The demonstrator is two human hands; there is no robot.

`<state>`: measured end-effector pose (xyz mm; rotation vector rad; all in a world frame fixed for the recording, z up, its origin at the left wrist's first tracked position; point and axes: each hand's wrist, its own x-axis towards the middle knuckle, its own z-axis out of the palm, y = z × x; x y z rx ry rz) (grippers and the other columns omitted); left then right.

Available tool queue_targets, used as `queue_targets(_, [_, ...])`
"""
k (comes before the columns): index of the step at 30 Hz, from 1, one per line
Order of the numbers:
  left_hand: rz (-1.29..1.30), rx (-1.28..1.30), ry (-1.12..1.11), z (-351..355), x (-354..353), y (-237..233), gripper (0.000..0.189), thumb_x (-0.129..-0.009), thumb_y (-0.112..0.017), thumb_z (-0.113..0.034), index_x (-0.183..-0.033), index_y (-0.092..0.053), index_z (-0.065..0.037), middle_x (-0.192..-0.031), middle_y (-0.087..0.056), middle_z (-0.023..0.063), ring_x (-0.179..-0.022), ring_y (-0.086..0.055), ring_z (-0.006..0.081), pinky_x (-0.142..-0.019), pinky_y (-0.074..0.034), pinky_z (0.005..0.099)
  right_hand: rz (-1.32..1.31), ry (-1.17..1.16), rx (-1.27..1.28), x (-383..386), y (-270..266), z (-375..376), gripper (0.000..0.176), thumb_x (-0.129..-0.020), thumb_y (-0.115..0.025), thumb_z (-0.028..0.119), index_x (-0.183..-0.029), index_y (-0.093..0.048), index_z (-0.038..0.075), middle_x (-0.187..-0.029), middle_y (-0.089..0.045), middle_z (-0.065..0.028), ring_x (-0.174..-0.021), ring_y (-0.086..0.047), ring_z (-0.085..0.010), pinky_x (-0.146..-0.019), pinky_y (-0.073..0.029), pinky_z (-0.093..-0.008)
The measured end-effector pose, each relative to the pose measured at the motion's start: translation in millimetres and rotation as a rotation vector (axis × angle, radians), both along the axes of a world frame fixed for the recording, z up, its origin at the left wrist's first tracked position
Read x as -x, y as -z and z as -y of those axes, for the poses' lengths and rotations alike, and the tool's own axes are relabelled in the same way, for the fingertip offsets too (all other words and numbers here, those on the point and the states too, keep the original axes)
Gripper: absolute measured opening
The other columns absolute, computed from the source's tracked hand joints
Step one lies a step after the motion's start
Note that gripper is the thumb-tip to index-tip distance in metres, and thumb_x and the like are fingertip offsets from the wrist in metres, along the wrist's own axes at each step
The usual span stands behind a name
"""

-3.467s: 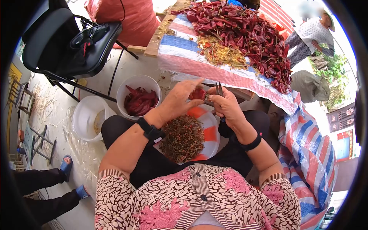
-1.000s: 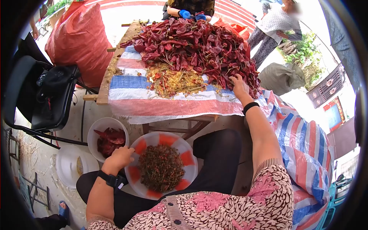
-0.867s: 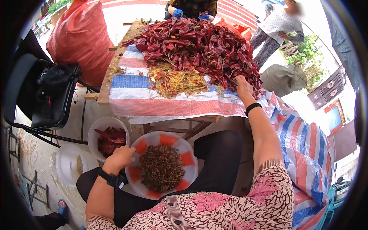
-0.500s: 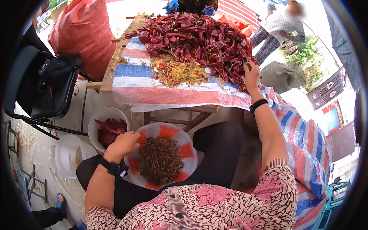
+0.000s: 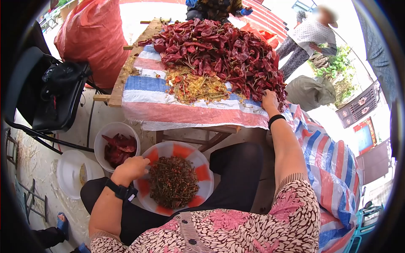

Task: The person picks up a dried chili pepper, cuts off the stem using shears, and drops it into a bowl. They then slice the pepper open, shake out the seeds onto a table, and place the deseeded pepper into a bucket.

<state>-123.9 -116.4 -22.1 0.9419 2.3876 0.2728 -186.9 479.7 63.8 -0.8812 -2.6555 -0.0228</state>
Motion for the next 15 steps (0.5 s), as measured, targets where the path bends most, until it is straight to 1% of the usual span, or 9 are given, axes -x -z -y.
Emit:
queue_targets(2, [-0.023, 0.008, 0.039, -4.5, 0.6, -4.2, 0.040, -0.080, -0.066, -0.023, -0.115, -0.058, -0.005, -0.103, -0.061, 0.0187, -0.099, -0.059, 0.0363, -0.085, -0.048, 0.0435, 0.032, 0.040, 0.056, -2.9, -9.1, 12.0, 0.021, -0.088, -0.059, 0.023, -0.108, -0.060, 0.019, -0.115, -0.056, -0.0098, -0.104, -0.060, -0.0317, -0.083, -0.049, -0.0446])
queue_targets(3, [-0.020, 0.015, 0.039, -6.3, 0.6, -6.1, 0.040, -0.080, -0.066, -0.023, -0.115, -0.058, -0.005, -0.103, -0.061, 0.0185, -0.099, -0.059, 0.0362, -0.085, -0.048, 0.0434, -0.033, -0.010, -0.016, -6.6, -5.1, 11.7, 0.017, -0.088, -0.059, 0.022, -0.104, -0.060, 0.017, -0.108, -0.059, -0.0120, -0.101, -0.060, -0.0329, -0.082, -0.049, -0.0447])
queue_targets(6, [-0.009, 0.032, 0.043, -10.0, 2.4, -9.7, 0.040, -0.080, -0.066, -0.023, -0.115, -0.058, -0.005, -0.103, -0.061, 0.0179, -0.099, -0.059, 0.0361, -0.085, -0.048, 0.0432, -0.019, -0.046, -0.072, -12.6, -6.8, 3.2, 0.019, -0.087, -0.059, 0.021, -0.105, -0.059, 0.017, -0.107, -0.059, -0.0128, -0.099, -0.060, -0.0336, -0.082, -0.049, -0.0443])
queue_targets(7, [-0.003, 0.035, 0.041, -10.7, 2.7, -9.6, 0.040, -0.080, -0.066, -0.023, -0.115, -0.058, -0.006, -0.104, -0.061, 0.0177, -0.099, -0.059, 0.0360, -0.085, -0.048, 0.0431, 0.011, -0.072, -0.041, -14.3, -7.6, -0.7, 0.025, -0.086, -0.059, 0.018, -0.111, -0.058, 0.019, -0.110, -0.057, -0.0135, -0.103, -0.059, -0.0339, -0.084, -0.048, -0.0434])
queue_targets(10, [0.008, 0.014, 0.039, -9.8, 2.0, -8.1, 0.040, -0.080, -0.066, -0.023, -0.116, -0.059, -0.006, -0.105, -0.061, 0.0170, -0.100, -0.059, 0.0358, -0.085, -0.048, 0.0430, 0.091, -0.109, -0.069, -23.0, -5.5, -2.5, 0.033, -0.085, -0.059, 0.016, -0.117, -0.057, 0.022, -0.115, -0.054, -0.0133, -0.106, -0.057, -0.0338, -0.086, -0.048, -0.0430])
queue_targets(11, [0.009, 0.004, 0.036, -8.9, 2.4, -8.5, 0.040, -0.080, -0.066, -0.023, -0.116, -0.059, -0.006, -0.105, -0.061, 0.0167, -0.101, -0.058, 0.0357, -0.086, -0.048, 0.0430, 0.141, -0.063, -0.034, -22.4, -6.7, -2.3, 0.037, -0.084, -0.059, 0.015, -0.120, -0.056, 0.024, -0.118, -0.052, -0.0135, -0.108, -0.056, -0.0337, -0.088, -0.048, -0.0429])
queue_targets(15, [0.020, 0.025, 0.018, -9.3, 0.1, -13.7, 0.040, -0.080, -0.066, -0.022, -0.116, -0.059, -0.006, -0.107, -0.061, 0.0164, -0.102, -0.058, 0.0354, -0.086, -0.048, 0.0428, 0.041, -0.033, -0.040, -22.7, -8.9, 7.2, 0.040, -0.081, -0.063, 0.012, -0.119, -0.053, 0.020, -0.114, -0.047, -0.0150, -0.101, -0.059, -0.0360, -0.084, -0.049, -0.0458])
